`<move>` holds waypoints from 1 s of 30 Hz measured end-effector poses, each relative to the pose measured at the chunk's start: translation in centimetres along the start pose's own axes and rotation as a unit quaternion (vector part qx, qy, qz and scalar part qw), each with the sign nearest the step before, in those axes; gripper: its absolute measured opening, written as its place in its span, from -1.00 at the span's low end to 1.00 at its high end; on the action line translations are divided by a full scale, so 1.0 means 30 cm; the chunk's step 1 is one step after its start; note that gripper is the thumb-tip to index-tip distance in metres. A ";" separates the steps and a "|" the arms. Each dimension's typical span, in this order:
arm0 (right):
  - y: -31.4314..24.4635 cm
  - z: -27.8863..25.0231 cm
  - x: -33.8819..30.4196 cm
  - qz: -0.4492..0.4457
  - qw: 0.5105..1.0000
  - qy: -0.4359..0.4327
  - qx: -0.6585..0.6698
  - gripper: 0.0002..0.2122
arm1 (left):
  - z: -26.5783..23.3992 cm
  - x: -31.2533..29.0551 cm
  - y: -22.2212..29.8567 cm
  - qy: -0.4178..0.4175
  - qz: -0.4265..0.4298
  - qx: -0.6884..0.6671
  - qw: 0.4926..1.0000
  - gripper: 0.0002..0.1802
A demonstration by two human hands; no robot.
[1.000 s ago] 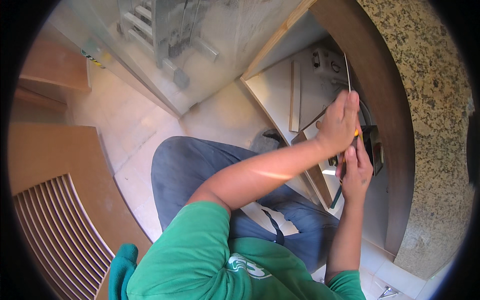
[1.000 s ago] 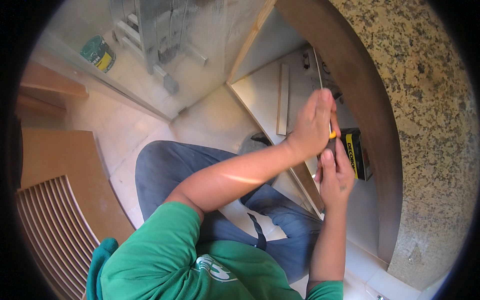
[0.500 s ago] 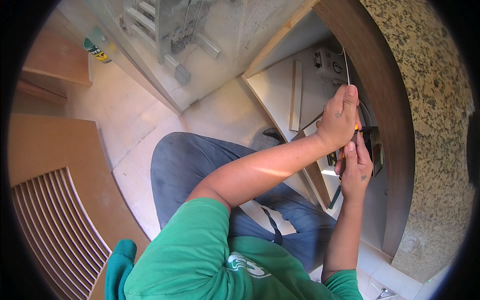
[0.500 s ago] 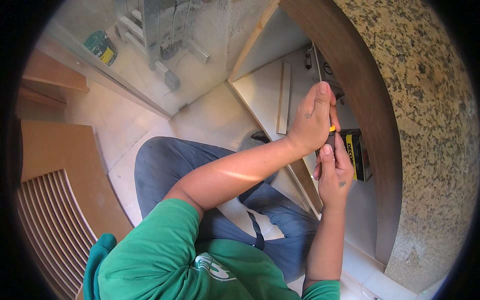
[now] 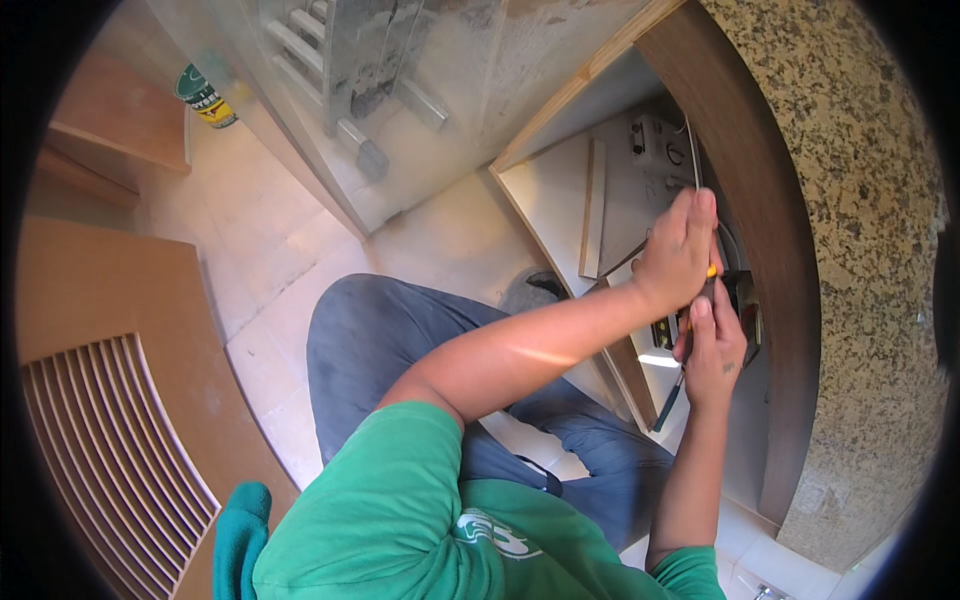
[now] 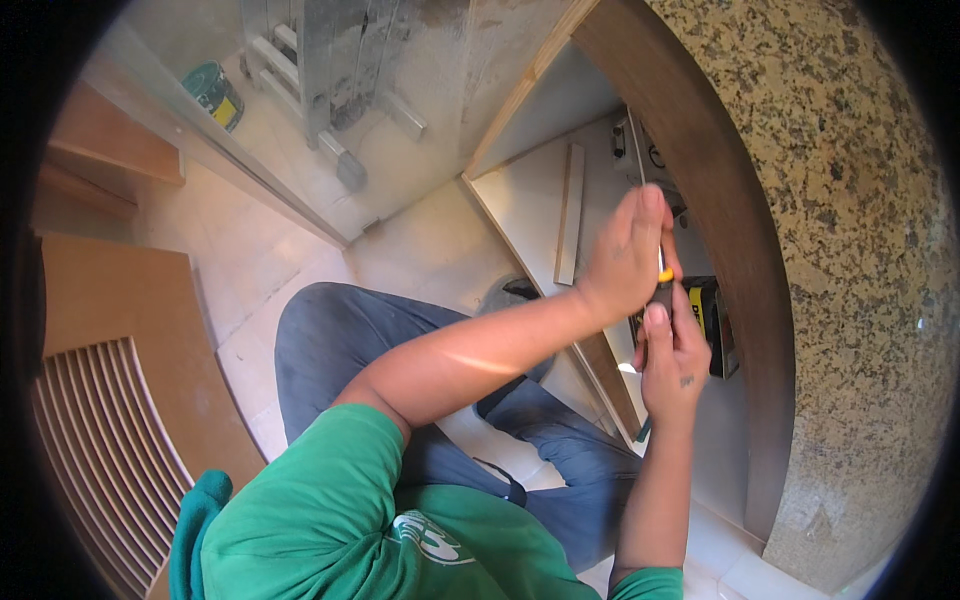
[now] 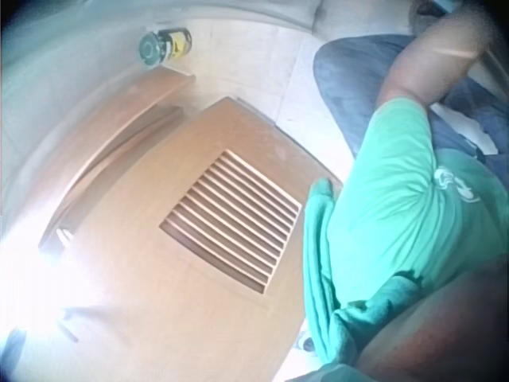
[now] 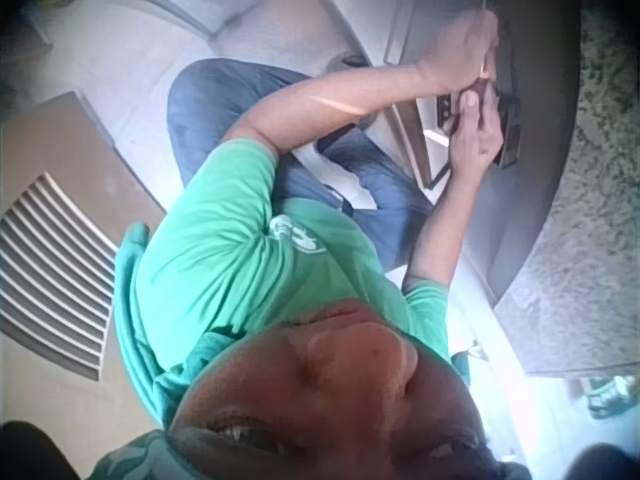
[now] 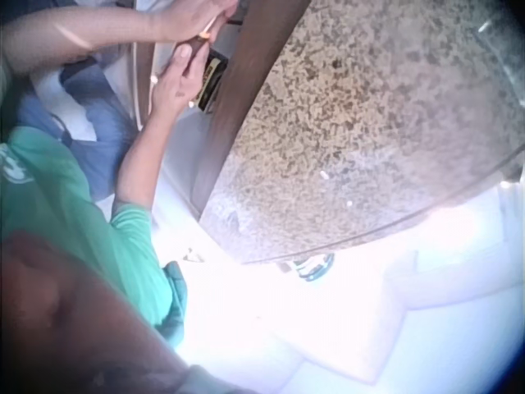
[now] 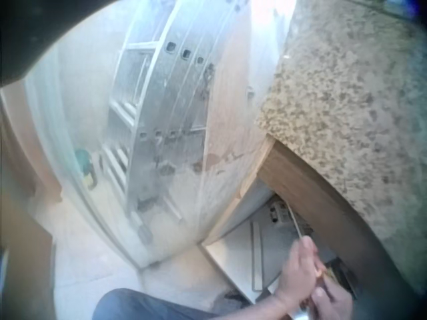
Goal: The person installs a curved wooden trim piece under a granite countertop. They position the trim, use a screwdriver to fasten it, and then apply a finishing sealant along the trim edge.
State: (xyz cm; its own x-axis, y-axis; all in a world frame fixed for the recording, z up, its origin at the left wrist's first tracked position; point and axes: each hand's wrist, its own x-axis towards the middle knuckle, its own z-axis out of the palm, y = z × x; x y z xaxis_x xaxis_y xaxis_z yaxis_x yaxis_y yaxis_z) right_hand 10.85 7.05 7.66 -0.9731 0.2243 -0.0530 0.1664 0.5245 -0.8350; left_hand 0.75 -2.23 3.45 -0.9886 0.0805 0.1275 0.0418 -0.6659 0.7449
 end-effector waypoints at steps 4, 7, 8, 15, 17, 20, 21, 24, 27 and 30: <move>-0.008 0.043 0.004 0.008 0.999 0.023 0.044 -0.50 | -0.009 0.017 -0.007 0.005 0.015 -0.007 1.000 -0.34; -0.021 0.022 -0.010 0.001 1.000 0.015 0.028 -0.53 | -0.001 -0.003 0.005 0.010 0.006 -0.009 1.000 -0.35; -0.009 0.000 -0.027 -0.001 1.000 0.007 0.023 -0.54 | 0.012 -0.022 -0.002 0.007 0.006 -0.013 1.000 -0.35; -0.043 0.038 0.011 0.003 0.999 0.010 0.049 -0.52 | 0.001 0.026 0.011 0.029 0.010 -0.030 0.999 -0.33; -0.024 0.018 0.001 -0.019 1.000 0.004 0.016 -0.54 | 0.009 0.005 0.009 0.025 0.001 -0.021 0.999 -0.34; -0.051 0.012 0.008 0.002 1.000 -0.001 0.000 -0.54 | 0.006 0.020 0.011 0.023 -0.003 -0.032 0.999 -0.35; -0.065 0.017 0.016 0.019 1.000 -0.002 0.001 -0.54 | 0.001 0.035 0.012 0.023 -0.003 -0.039 0.999 -0.35; -0.074 0.059 0.028 0.011 0.999 0.008 0.048 -0.54 | -0.013 0.052 0.015 0.028 -0.002 -0.026 0.999 -0.36; -0.041 0.033 -0.003 0.011 0.999 0.004 0.032 -0.56 | -0.003 0.025 0.011 0.033 0.002 -0.016 0.999 -0.35; -0.080 0.042 0.030 0.011 0.999 -0.009 0.029 -0.56 | -0.010 0.038 0.020 0.019 0.033 -0.019 0.999 -0.35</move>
State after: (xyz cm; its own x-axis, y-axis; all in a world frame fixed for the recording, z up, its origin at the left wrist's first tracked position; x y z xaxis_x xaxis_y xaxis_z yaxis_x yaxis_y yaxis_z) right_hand 9.37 4.95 8.94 -0.9720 0.2203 -0.0817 0.1795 0.4717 -0.8633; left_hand -0.39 -2.77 3.85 -0.9886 0.0081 0.1503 0.1021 -0.6973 0.7095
